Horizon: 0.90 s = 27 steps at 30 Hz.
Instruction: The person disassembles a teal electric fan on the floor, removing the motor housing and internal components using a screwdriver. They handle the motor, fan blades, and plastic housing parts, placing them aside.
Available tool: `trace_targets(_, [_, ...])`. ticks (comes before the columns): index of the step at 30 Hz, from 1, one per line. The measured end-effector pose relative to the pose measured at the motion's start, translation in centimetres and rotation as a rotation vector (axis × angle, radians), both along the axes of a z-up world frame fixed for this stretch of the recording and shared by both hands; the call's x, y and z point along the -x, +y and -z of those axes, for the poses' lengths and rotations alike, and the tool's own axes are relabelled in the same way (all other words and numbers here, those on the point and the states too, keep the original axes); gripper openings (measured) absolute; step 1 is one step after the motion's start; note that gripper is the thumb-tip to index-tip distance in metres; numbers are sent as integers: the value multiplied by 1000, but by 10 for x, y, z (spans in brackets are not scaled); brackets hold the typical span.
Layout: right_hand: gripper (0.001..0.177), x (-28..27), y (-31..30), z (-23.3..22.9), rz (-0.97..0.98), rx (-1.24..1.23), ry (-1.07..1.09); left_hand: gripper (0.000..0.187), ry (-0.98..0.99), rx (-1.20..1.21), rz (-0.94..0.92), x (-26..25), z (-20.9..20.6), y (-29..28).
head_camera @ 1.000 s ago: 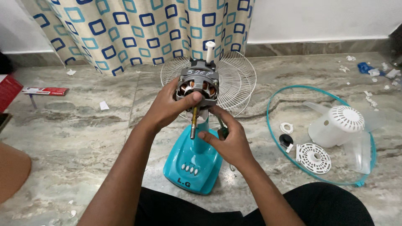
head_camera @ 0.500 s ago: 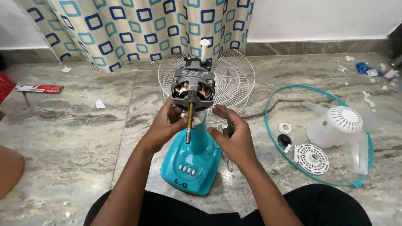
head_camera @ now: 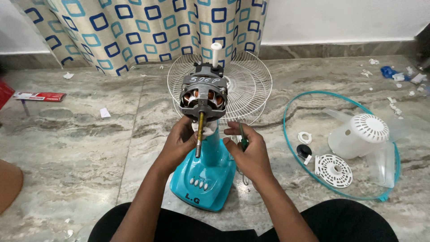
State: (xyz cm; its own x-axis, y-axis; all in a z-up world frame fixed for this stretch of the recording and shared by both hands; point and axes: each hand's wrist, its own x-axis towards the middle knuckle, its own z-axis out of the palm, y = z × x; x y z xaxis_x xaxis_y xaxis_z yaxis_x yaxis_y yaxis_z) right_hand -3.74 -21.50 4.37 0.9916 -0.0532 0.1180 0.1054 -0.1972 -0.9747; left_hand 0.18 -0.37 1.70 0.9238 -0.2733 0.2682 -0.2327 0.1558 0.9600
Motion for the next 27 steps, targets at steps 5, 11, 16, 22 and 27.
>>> trace_targets(5, [44,2,3,2,-48,13,-154,57,-12,-38,-152,7,7,-11])
trace_targets(11, [46,1,6,5,-59,12,-79,47,1,3,-129,7,4,-15])
trace_targets(16, [45,-2,8,11,-72,0,-128,34,28,-68,-163,9,10,-14])
trace_targets(22, [47,4,10,13,-46,36,-59,20,19,-21,-90,9,26,-16])
trace_targets(27, [48,3,11,6,-45,47,-88,15,-14,-12,-96,5,35,-14])
